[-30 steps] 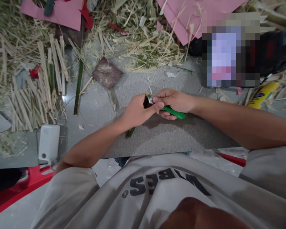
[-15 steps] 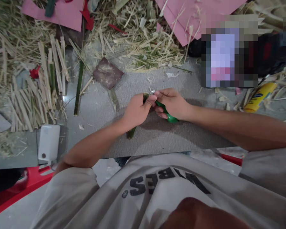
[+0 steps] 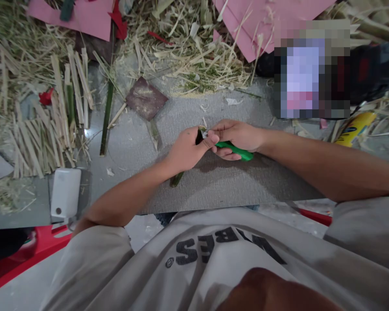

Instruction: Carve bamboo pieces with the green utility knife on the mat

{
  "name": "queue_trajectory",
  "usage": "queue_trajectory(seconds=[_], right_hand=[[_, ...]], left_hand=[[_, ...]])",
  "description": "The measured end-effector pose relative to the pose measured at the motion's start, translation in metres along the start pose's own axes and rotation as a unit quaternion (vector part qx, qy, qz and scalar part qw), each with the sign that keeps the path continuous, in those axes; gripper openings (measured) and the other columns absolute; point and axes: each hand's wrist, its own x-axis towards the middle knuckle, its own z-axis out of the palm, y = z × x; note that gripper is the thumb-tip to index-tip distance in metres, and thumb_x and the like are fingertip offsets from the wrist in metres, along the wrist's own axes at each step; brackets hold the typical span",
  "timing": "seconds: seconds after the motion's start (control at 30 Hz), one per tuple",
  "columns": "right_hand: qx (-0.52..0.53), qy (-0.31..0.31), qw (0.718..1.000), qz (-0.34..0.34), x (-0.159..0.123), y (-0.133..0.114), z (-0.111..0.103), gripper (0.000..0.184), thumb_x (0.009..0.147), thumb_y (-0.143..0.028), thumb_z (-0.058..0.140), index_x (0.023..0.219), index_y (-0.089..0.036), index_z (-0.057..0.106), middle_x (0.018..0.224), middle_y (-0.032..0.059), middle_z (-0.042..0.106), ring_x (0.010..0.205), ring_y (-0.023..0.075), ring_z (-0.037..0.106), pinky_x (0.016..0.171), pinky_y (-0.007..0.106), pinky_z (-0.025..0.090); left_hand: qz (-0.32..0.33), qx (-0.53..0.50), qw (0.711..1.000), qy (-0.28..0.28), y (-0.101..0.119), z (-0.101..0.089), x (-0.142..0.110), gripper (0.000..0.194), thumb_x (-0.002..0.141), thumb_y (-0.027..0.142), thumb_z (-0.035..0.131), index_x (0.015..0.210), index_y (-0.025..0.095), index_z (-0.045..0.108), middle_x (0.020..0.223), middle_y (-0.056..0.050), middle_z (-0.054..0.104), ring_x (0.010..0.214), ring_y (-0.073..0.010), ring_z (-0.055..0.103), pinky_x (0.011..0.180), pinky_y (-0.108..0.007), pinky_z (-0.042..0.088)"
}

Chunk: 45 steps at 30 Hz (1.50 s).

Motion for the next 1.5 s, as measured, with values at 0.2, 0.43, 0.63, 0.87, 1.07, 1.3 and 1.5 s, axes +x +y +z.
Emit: queue_trajectory(seconds=[0.2,0.43,0.63,0.87,1.07,1.3,1.5], right_hand=[[-0.008,0.085,0.995,-0.051,0.005,0.008,0.015,0.057,0.106,-0.067,0.082,0.087,-0.016,0.063,0.056,-0.0058,0.046,0.038,0.0093,0.044,0.035,0.021,0.040],[-0.039,0.212,0.955,-0.205,0.013,0.021,0.030,0.065,0.104,-0.079,0.078,0.085,-0.021,0.054,0.063,-0.0041,0.052,0.044,0.0105,0.052,0.039,0.023,0.044],[-0.026,0.249,0.937,-0.242,0.014,0.024,0.021,0.058,0.105,-0.075,0.080,0.097,-0.022,0.059,0.068,-0.0040,0.056,0.049,0.0113,0.056,0.043,0.024,0.044],[-0.051,0.253,0.935,-0.243,0.014,0.021,0.019,0.065,0.098,-0.079,0.086,0.088,-0.022,0.056,0.066,-0.0036,0.060,0.048,0.0109,0.056,0.041,0.024,0.044],[-0.058,0.261,0.929,-0.255,0.014,0.019,0.020,0.057,0.097,-0.065,0.094,0.094,-0.020,0.059,0.066,-0.0065,0.059,0.047,0.0093,0.057,0.041,0.022,0.045],[-0.054,0.251,0.922,-0.288,0.016,0.022,0.018,0.054,0.096,-0.062,0.096,0.096,-0.020,0.061,0.062,-0.0074,0.062,0.045,0.0101,0.058,0.040,0.022,0.045],[-0.057,0.234,0.923,-0.299,0.017,0.023,0.015,0.057,0.092,-0.066,0.098,0.101,-0.021,0.064,0.063,-0.0067,0.063,0.045,0.0102,0.056,0.040,0.022,0.043]], left_hand=[[-0.001,-0.009,0.999,0.048,-0.004,0.005,0.000,0.081,0.103,0.096,0.045,0.073,0.023,0.063,0.072,-0.005,0.069,0.067,-0.0179,0.062,0.064,-0.035,0.044],[-0.058,-0.107,0.991,0.053,0.000,0.006,0.002,0.075,0.096,0.098,0.059,0.075,0.026,0.048,0.061,0.001,0.047,0.057,-0.0154,0.048,0.053,-0.034,0.038],[-0.132,-0.264,0.952,0.079,-0.005,0.003,0.005,0.059,0.105,0.081,0.047,0.086,0.026,0.055,0.066,0.001,0.045,0.053,-0.0131,0.042,0.047,-0.031,0.037],[-0.063,-0.203,0.970,0.116,-0.015,0.009,0.003,0.050,0.098,0.072,0.076,0.091,0.026,0.058,0.068,0.004,0.053,0.054,-0.0120,0.049,0.050,-0.030,0.041],[-0.054,-0.163,0.977,0.127,-0.014,0.012,0.001,0.054,0.098,0.077,0.077,0.091,0.026,0.063,0.067,0.004,0.055,0.054,-0.0129,0.053,0.051,-0.032,0.044],[0.019,-0.085,0.982,0.166,-0.018,0.009,-0.001,0.049,0.109,0.068,0.069,0.091,0.024,0.077,0.073,-0.001,0.068,0.066,-0.0148,0.061,0.059,-0.032,0.045],[0.034,-0.104,0.981,0.160,-0.018,0.007,0.001,0.051,0.112,0.064,0.067,0.083,0.024,0.080,0.070,-0.002,0.069,0.064,-0.0152,0.058,0.060,-0.033,0.043]])
